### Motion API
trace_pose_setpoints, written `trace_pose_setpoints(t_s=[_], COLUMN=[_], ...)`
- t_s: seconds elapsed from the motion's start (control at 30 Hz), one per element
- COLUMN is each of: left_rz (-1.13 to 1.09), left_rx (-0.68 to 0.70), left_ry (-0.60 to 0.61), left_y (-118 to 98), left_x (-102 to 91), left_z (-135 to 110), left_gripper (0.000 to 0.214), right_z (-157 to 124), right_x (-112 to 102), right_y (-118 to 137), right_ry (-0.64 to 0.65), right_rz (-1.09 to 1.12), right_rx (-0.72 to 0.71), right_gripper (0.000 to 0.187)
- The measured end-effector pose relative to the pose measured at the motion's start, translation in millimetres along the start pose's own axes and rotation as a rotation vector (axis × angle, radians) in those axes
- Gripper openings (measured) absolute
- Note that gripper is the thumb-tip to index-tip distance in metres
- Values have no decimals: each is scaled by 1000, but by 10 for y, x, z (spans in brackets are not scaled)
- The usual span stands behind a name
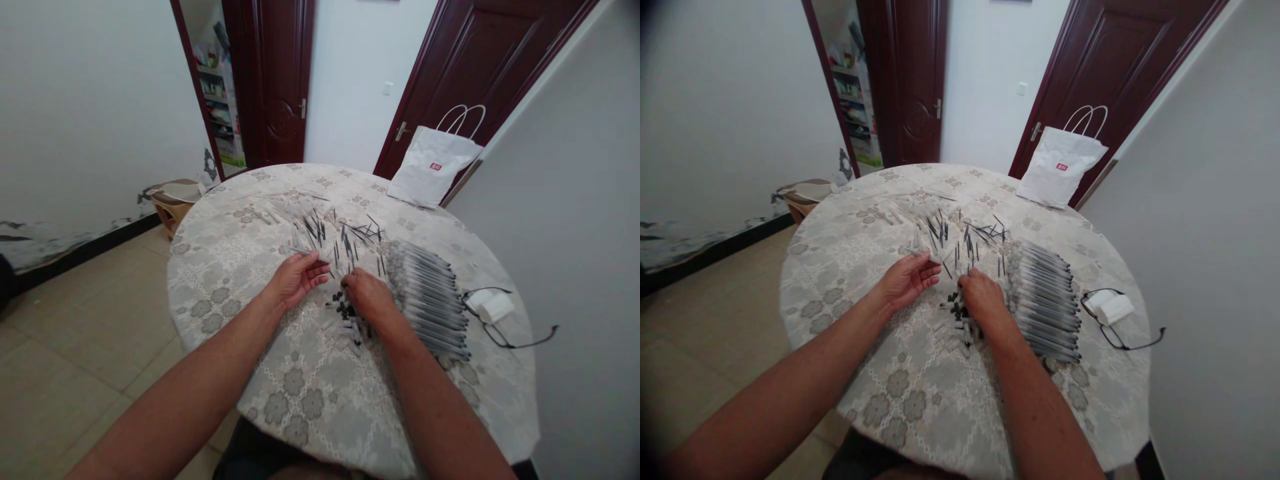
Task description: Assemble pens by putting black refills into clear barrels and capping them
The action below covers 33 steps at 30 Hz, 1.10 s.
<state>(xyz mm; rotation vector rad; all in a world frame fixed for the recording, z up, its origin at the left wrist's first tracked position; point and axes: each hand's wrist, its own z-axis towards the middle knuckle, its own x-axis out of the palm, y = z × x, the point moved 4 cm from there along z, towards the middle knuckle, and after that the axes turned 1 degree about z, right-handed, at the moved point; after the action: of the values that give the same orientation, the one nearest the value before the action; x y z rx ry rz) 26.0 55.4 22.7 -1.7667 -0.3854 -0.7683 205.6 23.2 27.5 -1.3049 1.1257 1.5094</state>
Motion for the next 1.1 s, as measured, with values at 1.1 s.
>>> trace_pose_setpoints(t_s=[1.1], left_rz=[82], left_rx=[62], left_ry=[75], left_y=[-46], left_x=[69], left_z=[-56], left_gripper=[29], right_z=[9], right_x=[8], right_y=[125], right_ry=[-357], right_rz=[1469], right_rx=[155], right_gripper=[25])
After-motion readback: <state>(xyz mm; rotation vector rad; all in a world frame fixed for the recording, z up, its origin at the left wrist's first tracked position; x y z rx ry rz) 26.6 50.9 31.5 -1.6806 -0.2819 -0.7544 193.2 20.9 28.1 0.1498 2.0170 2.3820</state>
